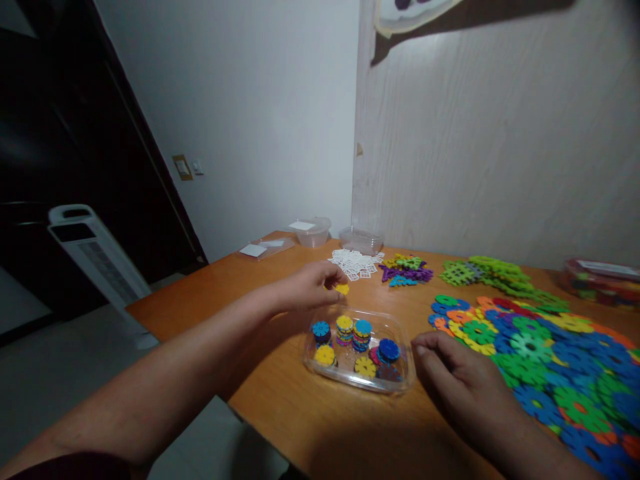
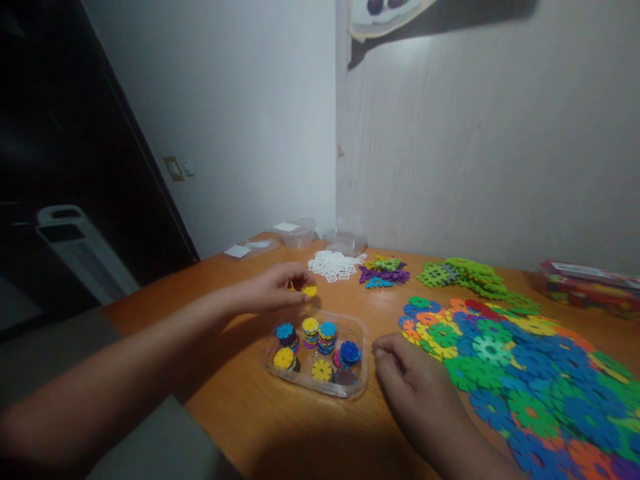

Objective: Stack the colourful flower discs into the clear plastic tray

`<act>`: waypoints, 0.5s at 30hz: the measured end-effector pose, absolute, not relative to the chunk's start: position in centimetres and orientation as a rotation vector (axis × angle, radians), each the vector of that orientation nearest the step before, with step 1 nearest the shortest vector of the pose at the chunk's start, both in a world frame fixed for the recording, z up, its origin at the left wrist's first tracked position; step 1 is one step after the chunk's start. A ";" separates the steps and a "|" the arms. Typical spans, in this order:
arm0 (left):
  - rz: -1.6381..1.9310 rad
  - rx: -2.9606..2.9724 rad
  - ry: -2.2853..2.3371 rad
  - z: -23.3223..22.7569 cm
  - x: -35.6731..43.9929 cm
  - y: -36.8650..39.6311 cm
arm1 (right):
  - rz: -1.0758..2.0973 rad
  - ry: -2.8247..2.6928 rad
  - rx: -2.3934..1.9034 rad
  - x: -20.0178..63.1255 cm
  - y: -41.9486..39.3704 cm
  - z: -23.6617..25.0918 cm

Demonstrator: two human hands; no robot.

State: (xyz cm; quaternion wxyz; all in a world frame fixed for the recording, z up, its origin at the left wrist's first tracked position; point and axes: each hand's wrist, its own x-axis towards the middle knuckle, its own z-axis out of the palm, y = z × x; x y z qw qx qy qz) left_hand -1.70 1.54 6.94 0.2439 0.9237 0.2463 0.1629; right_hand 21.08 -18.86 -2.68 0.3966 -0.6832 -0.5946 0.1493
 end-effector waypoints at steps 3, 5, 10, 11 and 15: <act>0.352 2.603 0.579 7.3 -1.0 -0.5 | 0.380 -1.506 -1.727 21.1 -18.8 -2.7; 0.287 2.664 0.540 7.3 -0.5 -1.5 | 0.373 -1.509 -1.727 21.1 -18.8 -2.6; 0.238 2.843 0.466 7.1 0.0 -2.6 | 0.371 -1.512 -1.741 20.9 -18.8 -2.3; 0.232 2.863 0.474 7.1 0.1 -2.8 | 0.378 -1.506 -1.748 20.9 -18.9 -2.3; 0.201 2.929 0.513 7.5 0.1 -3.5 | 0.395 -1.484 -1.762 20.8 -19.0 -2.2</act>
